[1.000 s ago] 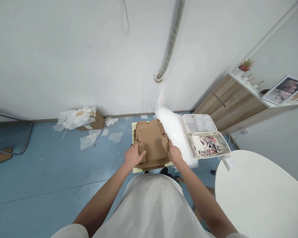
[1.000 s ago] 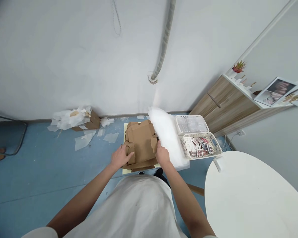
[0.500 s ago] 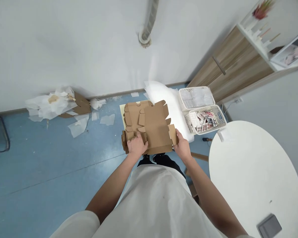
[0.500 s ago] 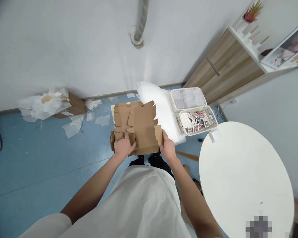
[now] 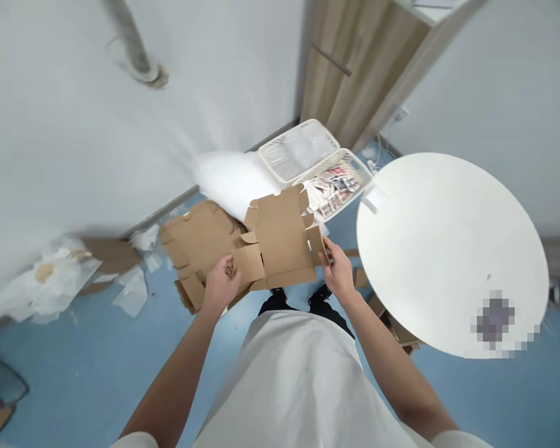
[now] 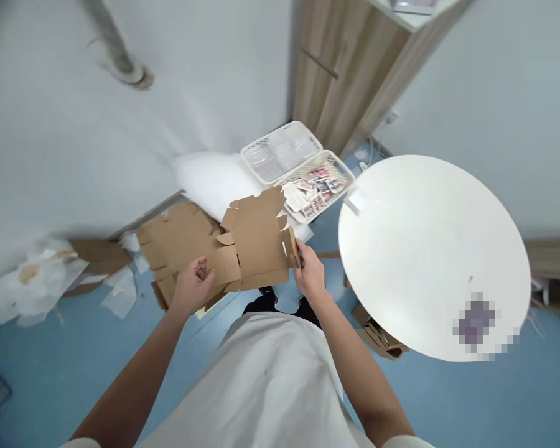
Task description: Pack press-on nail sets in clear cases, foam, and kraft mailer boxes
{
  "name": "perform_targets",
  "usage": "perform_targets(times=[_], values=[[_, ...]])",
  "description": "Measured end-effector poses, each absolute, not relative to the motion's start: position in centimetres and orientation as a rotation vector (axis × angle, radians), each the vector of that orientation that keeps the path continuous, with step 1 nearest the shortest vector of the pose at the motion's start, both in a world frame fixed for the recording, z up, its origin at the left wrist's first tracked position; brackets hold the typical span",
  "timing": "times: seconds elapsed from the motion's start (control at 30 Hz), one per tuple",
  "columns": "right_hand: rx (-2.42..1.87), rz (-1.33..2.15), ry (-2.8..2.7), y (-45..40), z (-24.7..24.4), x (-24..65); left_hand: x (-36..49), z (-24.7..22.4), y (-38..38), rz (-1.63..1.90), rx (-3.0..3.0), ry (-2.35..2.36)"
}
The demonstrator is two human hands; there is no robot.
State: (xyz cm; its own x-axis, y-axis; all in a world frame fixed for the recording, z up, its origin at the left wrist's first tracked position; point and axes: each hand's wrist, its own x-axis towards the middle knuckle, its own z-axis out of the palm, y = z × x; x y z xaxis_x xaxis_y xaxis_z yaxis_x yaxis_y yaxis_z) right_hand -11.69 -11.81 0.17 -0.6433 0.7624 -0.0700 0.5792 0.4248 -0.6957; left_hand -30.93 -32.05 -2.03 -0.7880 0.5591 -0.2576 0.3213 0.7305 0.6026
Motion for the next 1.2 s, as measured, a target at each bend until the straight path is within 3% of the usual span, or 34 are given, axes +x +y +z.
perform_targets(times=[0.2,0.57,0.87,1.0,1.2], values=[[-1.403,0.885,-1.973,-7.5,1.3,-1.3,-25.1,0.0,-21.0,0.946,1.039,2.330],[-1.883,0.964,-1.605,-2.7,-3.8,19.6,-8.6,-2.4,-2.4,0.674,1.553,1.954],[-2.014,1.176,-1.496,-1.7,-7.0,24.3,-4.5,-5.8,1.0,0.417,1.485,1.983],[-2.107,0.981,-1.558,-1.0,-7.2,24.9,-3.5,-5.0,0.2,0.354,1.776,2.047],[-2.032,0.936,-1.669,4.7,-6.1,24.0,-1.7,-4.4,-1.9,-0.017,2.219,1.540]])
